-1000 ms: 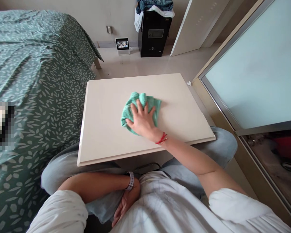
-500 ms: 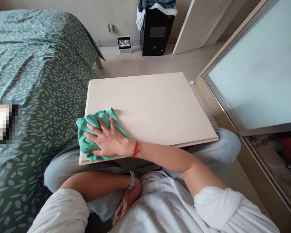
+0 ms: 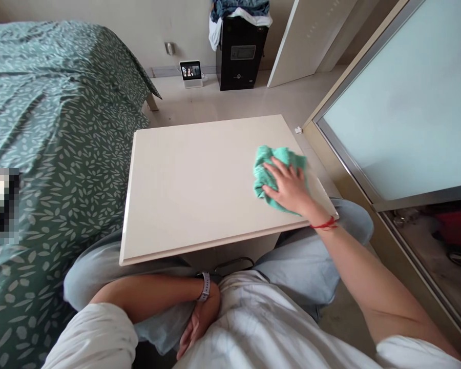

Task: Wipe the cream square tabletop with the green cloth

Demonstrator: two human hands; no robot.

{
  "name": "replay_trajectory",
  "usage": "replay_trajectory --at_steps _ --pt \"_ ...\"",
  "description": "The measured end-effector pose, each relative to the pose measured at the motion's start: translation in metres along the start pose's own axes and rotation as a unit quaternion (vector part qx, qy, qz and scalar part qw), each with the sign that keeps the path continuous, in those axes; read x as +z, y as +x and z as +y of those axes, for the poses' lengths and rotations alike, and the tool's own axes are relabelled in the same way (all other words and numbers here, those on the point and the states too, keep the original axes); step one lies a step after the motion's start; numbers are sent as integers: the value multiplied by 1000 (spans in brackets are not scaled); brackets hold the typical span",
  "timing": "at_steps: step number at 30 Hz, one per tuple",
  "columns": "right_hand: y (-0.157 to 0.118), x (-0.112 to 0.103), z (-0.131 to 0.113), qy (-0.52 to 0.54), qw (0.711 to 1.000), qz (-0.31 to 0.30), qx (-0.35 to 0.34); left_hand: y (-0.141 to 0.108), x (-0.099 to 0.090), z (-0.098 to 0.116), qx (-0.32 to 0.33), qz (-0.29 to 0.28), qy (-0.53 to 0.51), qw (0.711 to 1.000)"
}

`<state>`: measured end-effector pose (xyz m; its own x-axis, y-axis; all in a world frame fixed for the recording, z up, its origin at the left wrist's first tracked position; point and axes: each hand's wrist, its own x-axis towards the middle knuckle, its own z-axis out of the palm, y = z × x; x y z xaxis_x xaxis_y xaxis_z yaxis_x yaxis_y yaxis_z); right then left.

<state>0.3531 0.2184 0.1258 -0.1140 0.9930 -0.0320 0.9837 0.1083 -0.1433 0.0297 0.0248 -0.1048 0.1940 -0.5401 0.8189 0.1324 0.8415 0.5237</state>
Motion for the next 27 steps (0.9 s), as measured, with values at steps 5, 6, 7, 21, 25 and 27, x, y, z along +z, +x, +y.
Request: replay_trajectory --at_steps 5,6,7,21,25,27 --pt "-32 8 59 -21 986 69 149 4 1 12 -41 -10 -25 999" --pt "-38 11 61 -25 982 81 167 5 1 14 -47 -5 -28 999" --pt "-43 14 61 -29 979 92 181 6 0 15 -50 -3 -24 998" --pt "-57 23 -105 -14 998 45 28 40 -4 27 251 -193 -143 938" --pt "-47 20 -163 20 985 -25 -172 38 -2 15 482 -309 -157 804" --pt "-41 17 -186 11 955 -52 -292 32 -1 11 495 -308 -152 798"
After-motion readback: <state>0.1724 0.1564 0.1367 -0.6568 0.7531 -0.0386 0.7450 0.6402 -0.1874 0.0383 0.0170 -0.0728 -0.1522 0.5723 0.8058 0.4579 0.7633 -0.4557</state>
